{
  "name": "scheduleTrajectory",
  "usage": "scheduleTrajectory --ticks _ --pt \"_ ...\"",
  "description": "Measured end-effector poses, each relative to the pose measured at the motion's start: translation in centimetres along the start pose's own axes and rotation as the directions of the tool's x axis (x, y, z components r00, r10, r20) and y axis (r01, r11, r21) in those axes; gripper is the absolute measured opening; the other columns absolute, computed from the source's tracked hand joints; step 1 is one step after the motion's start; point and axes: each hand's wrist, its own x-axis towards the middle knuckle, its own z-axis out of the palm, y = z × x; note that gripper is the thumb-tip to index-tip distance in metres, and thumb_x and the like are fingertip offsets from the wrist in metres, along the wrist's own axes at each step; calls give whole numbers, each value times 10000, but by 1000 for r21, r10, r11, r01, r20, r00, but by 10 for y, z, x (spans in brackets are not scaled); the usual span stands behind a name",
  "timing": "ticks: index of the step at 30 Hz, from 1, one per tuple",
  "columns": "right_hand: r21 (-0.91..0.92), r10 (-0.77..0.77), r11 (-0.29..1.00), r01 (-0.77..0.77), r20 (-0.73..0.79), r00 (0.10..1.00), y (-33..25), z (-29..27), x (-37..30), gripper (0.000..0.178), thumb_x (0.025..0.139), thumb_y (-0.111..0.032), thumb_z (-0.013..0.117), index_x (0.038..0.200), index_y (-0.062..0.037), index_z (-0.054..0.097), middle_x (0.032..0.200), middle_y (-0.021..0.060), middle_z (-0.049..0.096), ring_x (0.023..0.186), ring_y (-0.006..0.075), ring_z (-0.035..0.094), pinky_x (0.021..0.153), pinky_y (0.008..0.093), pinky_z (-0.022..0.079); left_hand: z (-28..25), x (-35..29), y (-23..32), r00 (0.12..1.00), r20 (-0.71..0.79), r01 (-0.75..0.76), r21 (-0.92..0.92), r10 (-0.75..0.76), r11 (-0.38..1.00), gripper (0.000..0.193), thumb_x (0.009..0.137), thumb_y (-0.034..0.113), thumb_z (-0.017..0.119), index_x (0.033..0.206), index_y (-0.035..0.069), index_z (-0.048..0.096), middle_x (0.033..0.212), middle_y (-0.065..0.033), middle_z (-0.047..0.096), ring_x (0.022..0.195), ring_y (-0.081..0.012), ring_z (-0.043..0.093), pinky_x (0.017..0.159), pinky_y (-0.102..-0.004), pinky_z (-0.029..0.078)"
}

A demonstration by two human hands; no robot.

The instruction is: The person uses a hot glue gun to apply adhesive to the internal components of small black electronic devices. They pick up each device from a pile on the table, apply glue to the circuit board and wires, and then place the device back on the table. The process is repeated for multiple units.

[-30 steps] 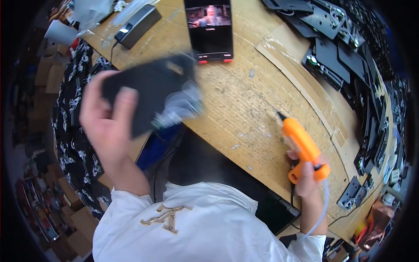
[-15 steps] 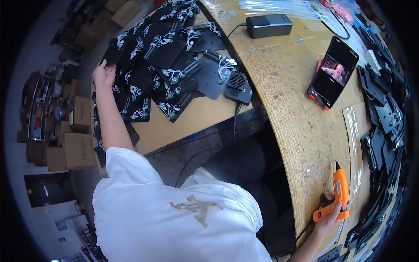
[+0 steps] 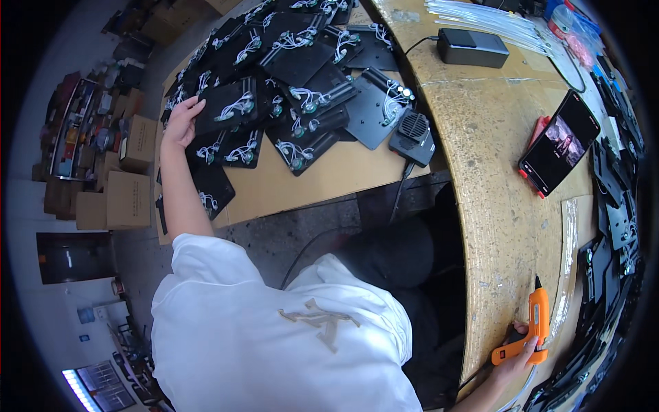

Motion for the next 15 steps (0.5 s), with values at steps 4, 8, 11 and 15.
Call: scheduleTrajectory --ticks 4,8,11,15 --pt "51 13 999 -16 48 999 14 -3 2 364 953 -302 444 1100 22 521 914 116 599 877 202 590 697 281 460 28 2 44 805 -588 301 511 73 805 217 886 131 619 1055 -2 642 996 -98 679 892 -148 659 759 -252 528" --pt "85 -67 994 67 -3 998 13 -2 2 359 950 -332 466 1053 -1 559 865 105 620 805 179 609 580 271 450 135 -29 110 411 -170 -160 954 896 254 229 876 170 647 1026 -3 646 961 -60 681 864 -119 630 776 -231 487" --pt "44 3 999 1 -90 996 12 3 -5 403 936 -373 472 1038 8 554 887 120 616 820 194 607 542 283 449 275 -56 103 431 93 -809 481 898 338 133 876 72 597 955 -22 648 904 -142 677 799 -158 636 747 -245 491" --pt "528 -117 841 121 -40 992 -7 3 8 494 950 -489 403 957 -16 545 840 108 584 840 233 586 517 283 431 422 -122 77 302 601 -908 -53 740 415 216 735 -111 517 554 -13 581 757 -189 663 575 -152 596 563 -247 487"
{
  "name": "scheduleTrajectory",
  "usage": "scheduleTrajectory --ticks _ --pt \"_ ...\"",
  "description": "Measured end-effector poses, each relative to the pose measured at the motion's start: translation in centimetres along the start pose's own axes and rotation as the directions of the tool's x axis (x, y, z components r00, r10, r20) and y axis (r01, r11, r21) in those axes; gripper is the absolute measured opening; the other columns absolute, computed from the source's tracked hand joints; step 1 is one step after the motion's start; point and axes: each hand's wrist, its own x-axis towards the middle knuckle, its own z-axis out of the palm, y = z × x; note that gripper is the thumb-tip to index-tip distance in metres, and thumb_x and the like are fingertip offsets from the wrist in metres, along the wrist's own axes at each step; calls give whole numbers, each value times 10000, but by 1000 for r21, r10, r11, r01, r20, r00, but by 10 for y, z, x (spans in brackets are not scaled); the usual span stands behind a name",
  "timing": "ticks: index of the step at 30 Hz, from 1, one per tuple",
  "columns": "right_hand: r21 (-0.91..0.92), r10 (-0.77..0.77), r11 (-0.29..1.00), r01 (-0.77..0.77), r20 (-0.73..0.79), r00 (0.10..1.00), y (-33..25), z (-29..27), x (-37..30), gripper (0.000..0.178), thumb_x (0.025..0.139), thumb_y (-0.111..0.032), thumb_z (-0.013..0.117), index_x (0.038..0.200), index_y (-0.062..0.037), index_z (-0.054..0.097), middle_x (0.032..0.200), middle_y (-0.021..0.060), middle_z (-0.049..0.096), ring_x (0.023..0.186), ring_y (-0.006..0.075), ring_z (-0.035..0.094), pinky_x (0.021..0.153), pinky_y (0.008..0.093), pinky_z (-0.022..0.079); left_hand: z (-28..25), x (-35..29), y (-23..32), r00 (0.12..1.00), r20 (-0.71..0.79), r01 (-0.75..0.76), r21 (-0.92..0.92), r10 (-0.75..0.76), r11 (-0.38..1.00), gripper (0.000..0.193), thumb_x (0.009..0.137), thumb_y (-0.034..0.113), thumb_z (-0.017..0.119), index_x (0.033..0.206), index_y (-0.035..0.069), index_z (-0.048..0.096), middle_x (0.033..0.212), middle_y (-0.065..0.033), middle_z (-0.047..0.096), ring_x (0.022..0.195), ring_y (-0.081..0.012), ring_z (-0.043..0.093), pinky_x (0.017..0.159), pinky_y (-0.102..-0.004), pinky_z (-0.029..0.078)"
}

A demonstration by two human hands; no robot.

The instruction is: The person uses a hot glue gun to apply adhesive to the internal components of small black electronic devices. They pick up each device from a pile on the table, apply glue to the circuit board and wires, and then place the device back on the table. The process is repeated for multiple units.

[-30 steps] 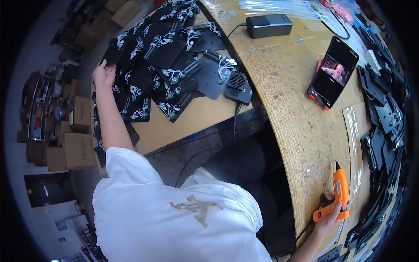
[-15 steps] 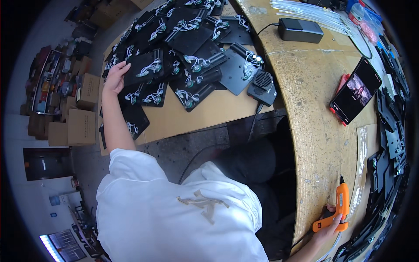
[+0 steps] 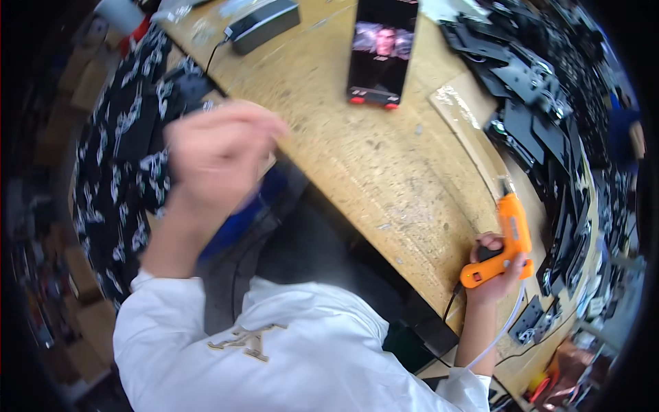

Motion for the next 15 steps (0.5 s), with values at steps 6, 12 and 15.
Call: scheduleTrajectory --ticks 6,12,15 --pt "300 91 954 23 -360 929 -15 -16 18 445 969 -463 400 956 -47 556 828 90 602 849 232 592 521 280 426 185 116 27 946 315 -162 236 83 958 344 848 333 606 738 7 599 656 -169 595 661 -361 620 599 -436 506" --pt "313 83 949 29 -339 937 -11 -15 11 480 947 -485 412 890 -33 566 811 96 599 863 257 600 542 299 429 284 163 39 938 300 -249 232 175 940 634 787 500 648 1250 81 536 1290 -284 470 1145 -428 509 972 -456 430" --pt "314 85 949 39 -371 925 -8 -21 13 483 943 -484 415 880 -32 573 798 98 599 848 257 606 545 305 430 315 187 47 941 251 -256 90 227 962 666 791 501 641 1319 119 503 1404 -295 344 1236 -464 405 1040 -474 357"
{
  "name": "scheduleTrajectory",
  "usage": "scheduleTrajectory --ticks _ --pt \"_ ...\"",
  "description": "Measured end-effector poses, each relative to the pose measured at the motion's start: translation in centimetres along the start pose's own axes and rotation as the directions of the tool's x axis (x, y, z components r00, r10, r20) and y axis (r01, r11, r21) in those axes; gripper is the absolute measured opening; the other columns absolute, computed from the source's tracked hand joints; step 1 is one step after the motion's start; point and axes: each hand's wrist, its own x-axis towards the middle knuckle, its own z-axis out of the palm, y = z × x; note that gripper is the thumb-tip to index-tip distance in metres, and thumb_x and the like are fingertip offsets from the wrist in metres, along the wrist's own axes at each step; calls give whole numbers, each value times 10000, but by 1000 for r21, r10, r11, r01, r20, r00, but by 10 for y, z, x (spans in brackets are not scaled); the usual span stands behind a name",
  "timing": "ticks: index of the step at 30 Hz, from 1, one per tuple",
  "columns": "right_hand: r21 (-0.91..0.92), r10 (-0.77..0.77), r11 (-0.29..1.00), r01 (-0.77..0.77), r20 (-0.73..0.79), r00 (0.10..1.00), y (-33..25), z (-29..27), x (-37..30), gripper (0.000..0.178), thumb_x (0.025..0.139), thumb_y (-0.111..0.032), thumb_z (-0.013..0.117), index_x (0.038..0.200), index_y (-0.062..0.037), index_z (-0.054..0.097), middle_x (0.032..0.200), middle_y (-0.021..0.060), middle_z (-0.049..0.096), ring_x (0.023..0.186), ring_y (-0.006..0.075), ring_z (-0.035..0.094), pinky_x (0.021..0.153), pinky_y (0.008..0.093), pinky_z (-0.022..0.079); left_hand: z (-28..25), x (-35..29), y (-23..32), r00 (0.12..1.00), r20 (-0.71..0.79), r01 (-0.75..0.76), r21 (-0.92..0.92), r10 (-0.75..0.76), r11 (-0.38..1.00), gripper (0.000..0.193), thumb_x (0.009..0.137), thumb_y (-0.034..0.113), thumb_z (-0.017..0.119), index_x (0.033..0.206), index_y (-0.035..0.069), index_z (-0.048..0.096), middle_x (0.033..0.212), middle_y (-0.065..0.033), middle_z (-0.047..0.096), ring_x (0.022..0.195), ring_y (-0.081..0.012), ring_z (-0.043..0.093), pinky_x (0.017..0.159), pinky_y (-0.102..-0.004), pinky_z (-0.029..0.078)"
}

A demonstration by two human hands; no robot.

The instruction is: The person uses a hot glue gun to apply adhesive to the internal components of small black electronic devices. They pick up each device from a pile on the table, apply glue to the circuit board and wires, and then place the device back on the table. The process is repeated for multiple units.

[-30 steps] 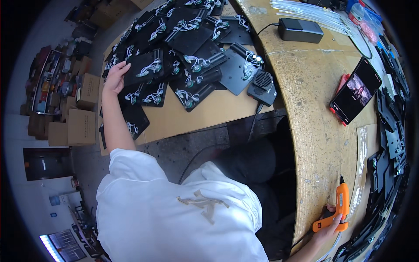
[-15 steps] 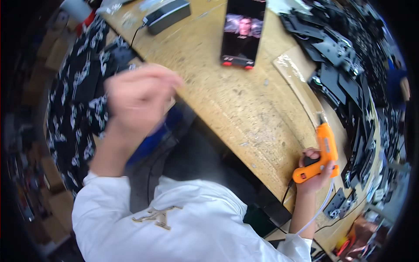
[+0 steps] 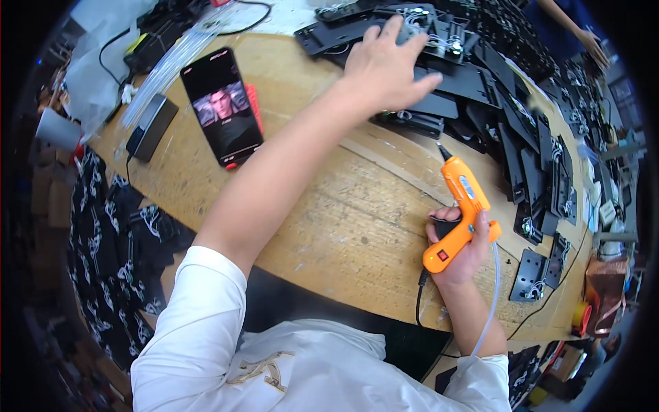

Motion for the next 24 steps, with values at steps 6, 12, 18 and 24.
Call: scheduleTrajectory --ticks 6,12,18,24 --pt "-143 -4 990 17 89 996 9 8 2 478 938 -480 424 851 -32 564 817 121 595 823 243 582 600 299 431 29 84 -44 883 232 412 35 -408 911 1253 492 747 743 1470 138 251 1446 -324 248 1361 -449 247 1059 -551 296" --pt "-192 -19 981 38 102 995 6 0 -1 455 952 -452 406 866 -31 556 811 116 593 826 244 589 635 296 448 19 63 1 907 343 221 102 -243 970 1135 500 707 764 1441 240 335 1408 -257 358 1281 -412 406 1036 -569 334" --pt "-226 -10 974 33 100 995 6 4 -2 427 953 -415 410 869 -30 575 815 113 621 806 222 597 653 298 432 5 22 2 934 328 175 -83 -139 981 1124 494 795 695 1419 239 380 1272 -336 463 1257 -446 401 1041 -457 355" --pt "-240 -31 970 49 80 996 6 9 -2 412 949 -401 419 870 -31 582 817 115 632 801 219 601 649 304 418 -37 0 1 816 424 331 215 -393 919 1245 417 753 767 1350 25 378 1261 -254 527 1203 -406 480 1023 -463 366"
